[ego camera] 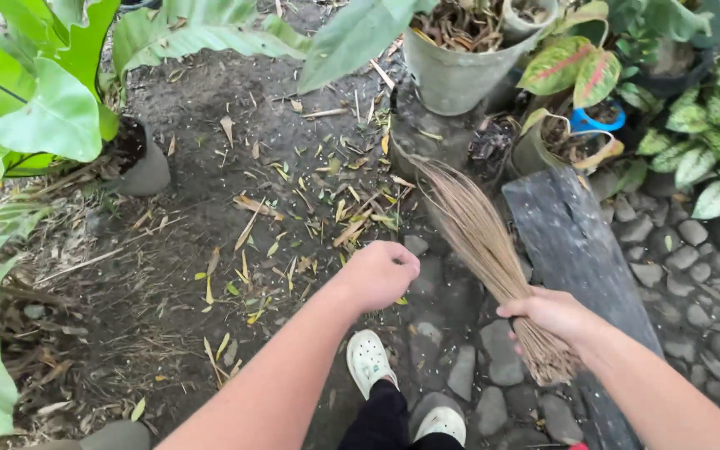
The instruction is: Sweeping dry leaves and debris in a garden area using a bundle-of-sticks broom.
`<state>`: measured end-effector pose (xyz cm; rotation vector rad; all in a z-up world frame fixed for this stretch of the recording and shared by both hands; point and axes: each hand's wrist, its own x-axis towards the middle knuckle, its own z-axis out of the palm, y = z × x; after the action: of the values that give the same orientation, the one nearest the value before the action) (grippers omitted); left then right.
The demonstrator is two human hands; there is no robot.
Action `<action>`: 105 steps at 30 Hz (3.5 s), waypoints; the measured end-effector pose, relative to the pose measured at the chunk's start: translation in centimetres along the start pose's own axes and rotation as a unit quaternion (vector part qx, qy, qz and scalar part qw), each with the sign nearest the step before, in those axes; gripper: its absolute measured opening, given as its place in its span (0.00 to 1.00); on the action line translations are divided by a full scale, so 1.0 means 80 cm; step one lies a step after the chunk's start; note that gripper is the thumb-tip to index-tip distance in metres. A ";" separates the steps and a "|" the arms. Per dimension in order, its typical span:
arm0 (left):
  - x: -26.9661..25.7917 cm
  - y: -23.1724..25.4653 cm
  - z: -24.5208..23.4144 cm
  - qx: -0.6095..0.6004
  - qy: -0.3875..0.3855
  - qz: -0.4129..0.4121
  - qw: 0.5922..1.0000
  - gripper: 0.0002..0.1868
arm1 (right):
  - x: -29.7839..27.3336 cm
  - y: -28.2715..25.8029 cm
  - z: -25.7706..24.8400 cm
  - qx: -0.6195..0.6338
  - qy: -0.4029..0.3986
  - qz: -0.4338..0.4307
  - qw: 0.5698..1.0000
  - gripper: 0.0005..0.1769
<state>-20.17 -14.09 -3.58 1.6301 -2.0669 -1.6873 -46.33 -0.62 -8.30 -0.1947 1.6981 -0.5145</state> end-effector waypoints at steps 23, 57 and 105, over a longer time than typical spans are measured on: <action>0.033 0.007 -0.121 -0.014 0.092 -0.024 0.995 0.15 | 0.120 -0.181 0.145 -0.002 -0.153 0.102 0.983 0.14; -0.058 0.050 -0.008 -0.191 0.353 -0.177 0.899 0.14 | 0.169 -0.259 0.084 -0.242 -0.193 0.052 0.949 0.14; -0.252 -0.154 -0.212 -0.168 0.384 -0.141 0.897 0.14 | 0.010 -0.128 0.441 -0.114 -0.303 0.254 0.912 0.18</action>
<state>7.14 -10.42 5.76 2.0641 -1.1465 -1.0656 -13.97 -17.98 -8.49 -0.0601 1.1236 0.1365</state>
